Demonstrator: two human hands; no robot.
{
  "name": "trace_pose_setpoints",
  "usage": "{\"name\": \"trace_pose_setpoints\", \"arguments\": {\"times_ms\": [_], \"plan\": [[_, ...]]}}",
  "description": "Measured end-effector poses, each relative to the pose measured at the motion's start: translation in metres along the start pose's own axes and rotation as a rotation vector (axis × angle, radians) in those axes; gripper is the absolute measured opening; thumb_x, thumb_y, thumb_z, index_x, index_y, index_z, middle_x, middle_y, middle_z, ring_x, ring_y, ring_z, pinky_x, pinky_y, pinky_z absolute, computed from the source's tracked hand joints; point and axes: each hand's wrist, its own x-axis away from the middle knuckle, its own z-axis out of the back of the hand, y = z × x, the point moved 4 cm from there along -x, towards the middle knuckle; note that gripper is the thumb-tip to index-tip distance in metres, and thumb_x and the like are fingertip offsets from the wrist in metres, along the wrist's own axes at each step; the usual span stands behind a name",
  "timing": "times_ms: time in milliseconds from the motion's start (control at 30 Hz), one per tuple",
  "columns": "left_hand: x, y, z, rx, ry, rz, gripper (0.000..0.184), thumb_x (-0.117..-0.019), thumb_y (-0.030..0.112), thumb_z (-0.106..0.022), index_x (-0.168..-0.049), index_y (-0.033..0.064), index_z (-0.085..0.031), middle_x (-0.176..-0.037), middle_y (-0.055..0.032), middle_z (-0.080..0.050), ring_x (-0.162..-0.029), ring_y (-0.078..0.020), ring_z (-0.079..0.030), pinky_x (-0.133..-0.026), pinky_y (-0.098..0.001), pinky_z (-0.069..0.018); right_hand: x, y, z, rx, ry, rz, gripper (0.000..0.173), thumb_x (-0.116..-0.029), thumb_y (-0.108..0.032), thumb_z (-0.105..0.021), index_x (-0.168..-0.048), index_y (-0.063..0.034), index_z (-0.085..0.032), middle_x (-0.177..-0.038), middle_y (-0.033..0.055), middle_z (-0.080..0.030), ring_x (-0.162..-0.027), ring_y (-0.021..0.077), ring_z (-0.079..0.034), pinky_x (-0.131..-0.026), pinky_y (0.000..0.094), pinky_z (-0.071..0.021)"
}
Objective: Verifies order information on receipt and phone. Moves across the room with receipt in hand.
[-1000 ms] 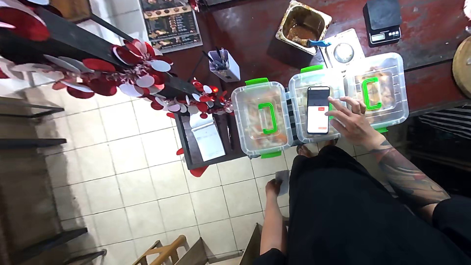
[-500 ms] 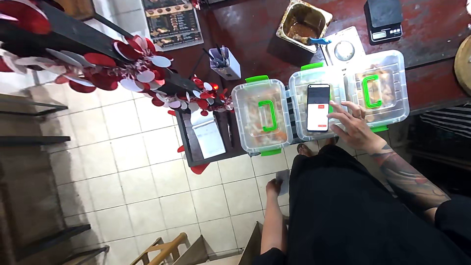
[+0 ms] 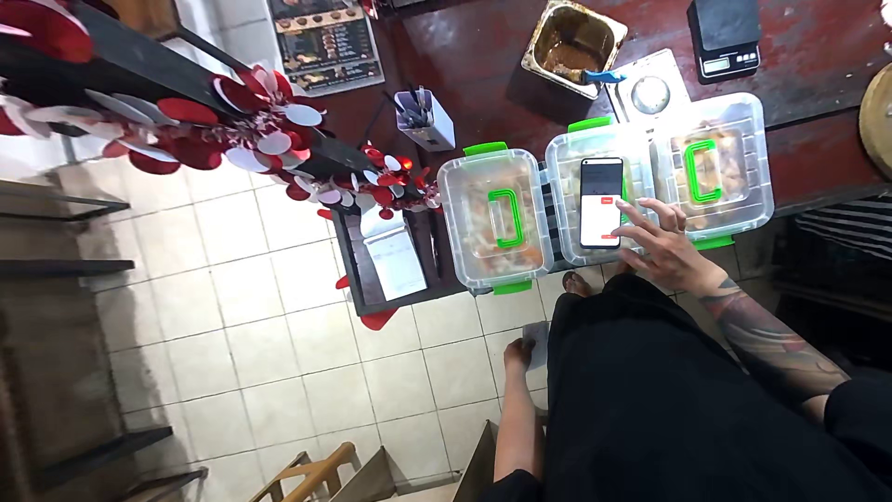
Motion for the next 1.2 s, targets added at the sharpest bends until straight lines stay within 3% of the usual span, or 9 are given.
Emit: {"name": "trace_pose_setpoints", "arguments": {"times_ms": [233, 467, 1200], "plan": [[0.0009, -0.0005, 0.0002, 0.014, 0.0, -0.013, 0.035, -0.0948, 0.036, -0.072, -0.112, 0.0053, -0.075, -0.107, -0.0178, -0.074, -0.106, -0.0333, -0.07, -0.098, -0.058, -0.052, 0.002, -0.0009, -0.0038, 0.016, -0.006, 0.01, 0.034, -0.1008, -0.042, -0.057, -0.13, -0.0314, -0.071, -0.163, -0.0001, -0.041, -0.149, 0.0323, -0.033, -0.119, 0.0552, -0.0208], [0.0003, -0.001, -0.0002, 0.027, -0.002, -0.016, 0.034, -0.095, 0.034, -0.072, -0.112, 0.0054, -0.075, -0.107, -0.0171, -0.074, -0.105, -0.0323, -0.07, -0.098, -0.0574, -0.0522, 0.0017, -0.0022, 0.002, 0.001, 0.004, -0.017, 0.037, -0.1017, -0.042, -0.055, -0.128, -0.0204, -0.068, -0.162, 0.0018, -0.043, -0.149, 0.0329, -0.034, -0.117, 0.0559, -0.0247], [0.0012, 0.0041, -0.001, -0.029, -0.007, -0.022, 0.037, -0.0948, 0.037, -0.072, -0.114, 0.0055, -0.074, -0.11, -0.0182, -0.074, -0.109, -0.034, -0.069, -0.1, -0.0583, -0.051, 0.0092, -0.0038, 0.0017, -0.003, 0.012, -0.013, 0.037, -0.1003, -0.046, -0.057, -0.128, -0.0264, -0.071, -0.161, 0.0028, -0.044, -0.149, 0.033, -0.035, -0.119, 0.0567, -0.0226]]}}
